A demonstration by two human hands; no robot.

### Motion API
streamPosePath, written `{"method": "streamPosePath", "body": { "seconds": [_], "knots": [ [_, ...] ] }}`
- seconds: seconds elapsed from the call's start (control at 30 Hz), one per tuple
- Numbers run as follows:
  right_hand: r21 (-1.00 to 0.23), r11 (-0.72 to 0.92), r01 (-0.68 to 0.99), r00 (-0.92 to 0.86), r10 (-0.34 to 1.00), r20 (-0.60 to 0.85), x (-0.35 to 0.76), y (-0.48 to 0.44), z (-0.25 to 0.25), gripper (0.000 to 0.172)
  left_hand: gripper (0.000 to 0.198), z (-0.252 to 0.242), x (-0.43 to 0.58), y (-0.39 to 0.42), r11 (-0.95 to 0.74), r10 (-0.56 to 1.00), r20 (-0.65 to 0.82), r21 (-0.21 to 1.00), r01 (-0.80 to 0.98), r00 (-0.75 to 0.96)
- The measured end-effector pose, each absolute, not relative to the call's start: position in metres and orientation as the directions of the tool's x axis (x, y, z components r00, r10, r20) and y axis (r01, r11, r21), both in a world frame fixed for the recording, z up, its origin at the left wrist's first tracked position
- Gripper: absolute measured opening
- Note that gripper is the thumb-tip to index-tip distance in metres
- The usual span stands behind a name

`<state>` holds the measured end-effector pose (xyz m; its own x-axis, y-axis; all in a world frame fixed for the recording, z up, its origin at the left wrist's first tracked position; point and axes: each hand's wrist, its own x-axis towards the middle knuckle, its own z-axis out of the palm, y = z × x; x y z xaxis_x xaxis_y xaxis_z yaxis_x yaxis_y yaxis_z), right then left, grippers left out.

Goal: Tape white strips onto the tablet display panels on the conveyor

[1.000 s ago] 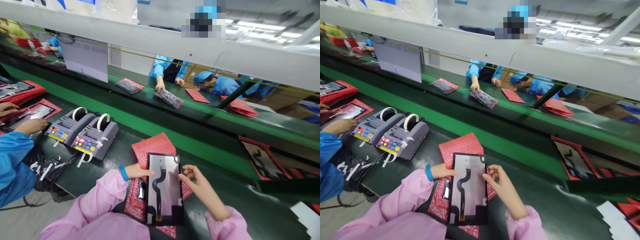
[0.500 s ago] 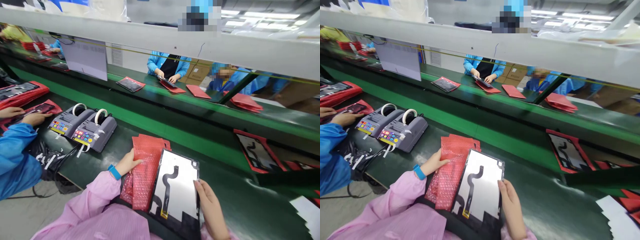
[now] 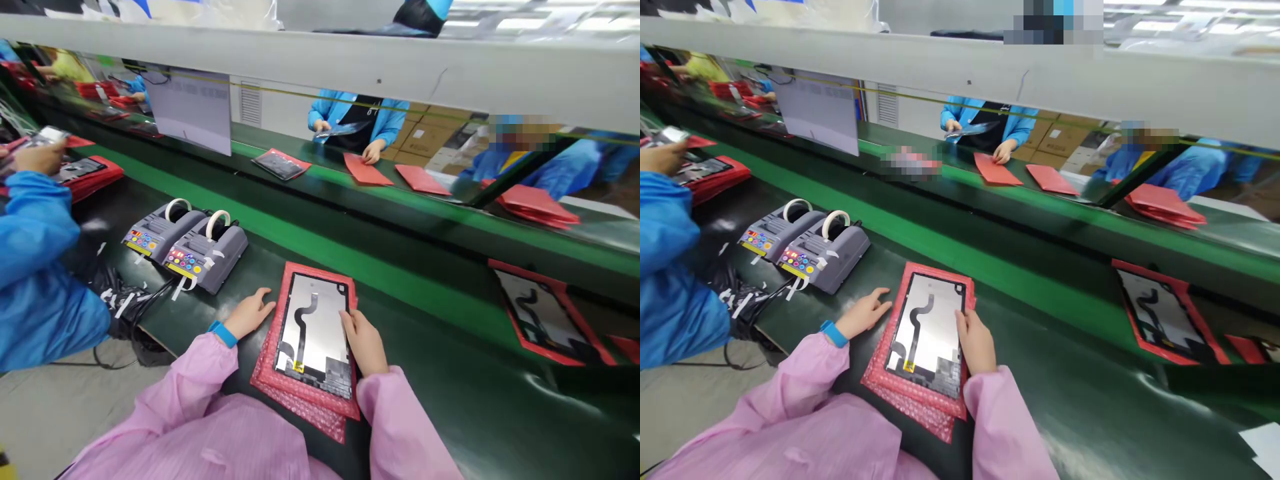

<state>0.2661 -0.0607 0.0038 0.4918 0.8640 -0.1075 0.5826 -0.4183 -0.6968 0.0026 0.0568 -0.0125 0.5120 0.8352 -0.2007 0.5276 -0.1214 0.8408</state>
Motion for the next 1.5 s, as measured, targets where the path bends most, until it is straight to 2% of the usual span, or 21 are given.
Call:
{"method": "streamPosePath", "body": {
  "seconds": [0.07, 0.13, 0.23, 0.3, 0.37, 0.43, 0.53, 0.63, 0.73, 0.93, 1.03, 1.1, 1.17, 1.2, 1.23, 1.27, 1.3, 1.4, 1.47, 1.5],
  "knots": [
    [-0.512, -0.529, 0.676, 0.550, 0.825, -0.126, 0.264, -0.059, 0.006, 0.048, 0.046, -0.017, -0.028, 0.051, -0.010, 0.781, -0.290, 0.880, 0.475, 0.554],
    [-0.410, -0.603, 0.684, 0.622, 0.776, -0.105, 0.269, -0.062, 0.008, 0.057, 0.049, -0.020, -0.065, 0.046, 0.146, 0.696, -0.364, 0.916, 0.374, 0.619],
    [-0.414, -0.615, 0.671, 0.635, 0.765, -0.105, 0.285, -0.065, 0.002, 0.058, 0.053, -0.020, -0.122, 0.044, 0.302, 0.729, -0.306, 0.947, 0.112, 0.612],
    [-0.429, -0.604, 0.671, 0.612, 0.779, -0.138, 0.297, -0.065, -0.009, 0.052, 0.052, -0.017, -0.152, 0.046, 0.315, 0.842, -0.249, 0.947, -0.060, 0.479],
    [-0.435, -0.601, 0.670, 0.599, 0.784, -0.162, 0.305, -0.064, -0.021, 0.045, 0.051, -0.014, -0.170, 0.050, 0.305, 0.914, -0.241, 0.939, -0.161, 0.327],
    [-0.449, -0.591, 0.670, 0.596, 0.789, -0.150, 0.310, -0.064, -0.029, 0.041, 0.046, -0.010, -0.176, 0.055, 0.274, 0.948, -0.230, 0.940, -0.201, 0.218],
    [-0.483, -0.564, 0.670, 0.594, 0.797, -0.106, 0.313, -0.064, -0.035, 0.038, 0.037, -0.004, -0.177, 0.065, 0.122, 0.991, -0.106, 0.957, -0.264, 0.076],
    [-0.504, -0.551, 0.665, 0.592, 0.801, -0.094, 0.314, -0.066, -0.035, 0.037, 0.040, 0.000, -0.184, 0.083, -0.071, 0.973, -0.001, 0.950, -0.304, -0.232],
    [-0.507, -0.553, 0.661, 0.589, 0.801, -0.105, 0.314, -0.066, -0.035, 0.038, 0.041, 0.000, -0.198, 0.110, -0.135, 0.873, -0.002, 0.960, -0.246, -0.488],
    [-0.511, -0.569, 0.645, 0.593, 0.794, -0.135, 0.316, -0.065, -0.037, 0.038, 0.044, 0.006, -0.210, 0.159, -0.175, 0.784, 0.047, 0.973, -0.148, -0.619],
    [-0.583, -0.551, 0.597, 0.633, 0.770, -0.079, 0.311, -0.069, -0.033, 0.041, 0.045, 0.022, -0.192, 0.148, -0.319, 0.728, 0.215, 0.947, -0.044, -0.651],
    [-0.682, -0.480, 0.552, 0.670, 0.742, 0.020, 0.301, -0.074, -0.023, 0.043, 0.043, 0.037, -0.172, 0.123, -0.524, 0.693, 0.461, 0.850, 0.050, -0.554],
    [-0.781, -0.348, 0.519, 0.664, 0.739, 0.112, 0.283, -0.079, -0.007, 0.043, 0.037, 0.053, -0.146, 0.090, -0.610, 0.761, 0.575, 0.792, -0.030, -0.300],
    [-0.822, -0.270, 0.501, 0.632, 0.764, 0.134, 0.271, -0.080, 0.002, 0.042, 0.026, 0.060, -0.132, 0.073, -0.596, 0.803, 0.589, 0.798, -0.089, -0.093],
    [-0.862, -0.183, 0.473, 0.570, 0.810, 0.141, 0.259, -0.081, 0.012, 0.039, 0.019, 0.067, -0.116, 0.057, -0.552, 0.805, 0.564, 0.825, -0.117, 0.184],
    [-0.895, -0.093, 0.436, 0.472, 0.870, 0.140, 0.246, -0.081, 0.023, 0.037, 0.019, 0.071, -0.100, 0.044, -0.494, 0.735, 0.478, 0.863, -0.102, 0.481],
    [-0.922, -0.014, 0.387, 0.353, 0.926, 0.134, 0.233, -0.080, 0.032, 0.037, 0.020, 0.074, -0.083, 0.033, -0.470, 0.627, 0.382, 0.880, -0.061, 0.679],
    [-0.959, 0.104, 0.264, 0.030, 0.993, 0.116, 0.204, -0.074, 0.056, 0.033, 0.026, 0.070, -0.038, 0.016, -0.477, 0.509, 0.230, 0.878, 0.049, 0.830],
    [-0.958, 0.108, 0.267, -0.034, 0.994, 0.103, 0.197, -0.069, 0.064, 0.019, 0.030, 0.062, -0.018, 0.013, -0.471, 0.476, 0.185, 0.879, 0.072, 0.860],
    [-0.956, 0.102, 0.275, -0.012, 0.995, 0.103, 0.197, -0.066, 0.066, 0.015, 0.033, 0.058, -0.013, 0.011, -0.478, 0.473, 0.173, 0.874, 0.086, 0.864]
  ]
}}
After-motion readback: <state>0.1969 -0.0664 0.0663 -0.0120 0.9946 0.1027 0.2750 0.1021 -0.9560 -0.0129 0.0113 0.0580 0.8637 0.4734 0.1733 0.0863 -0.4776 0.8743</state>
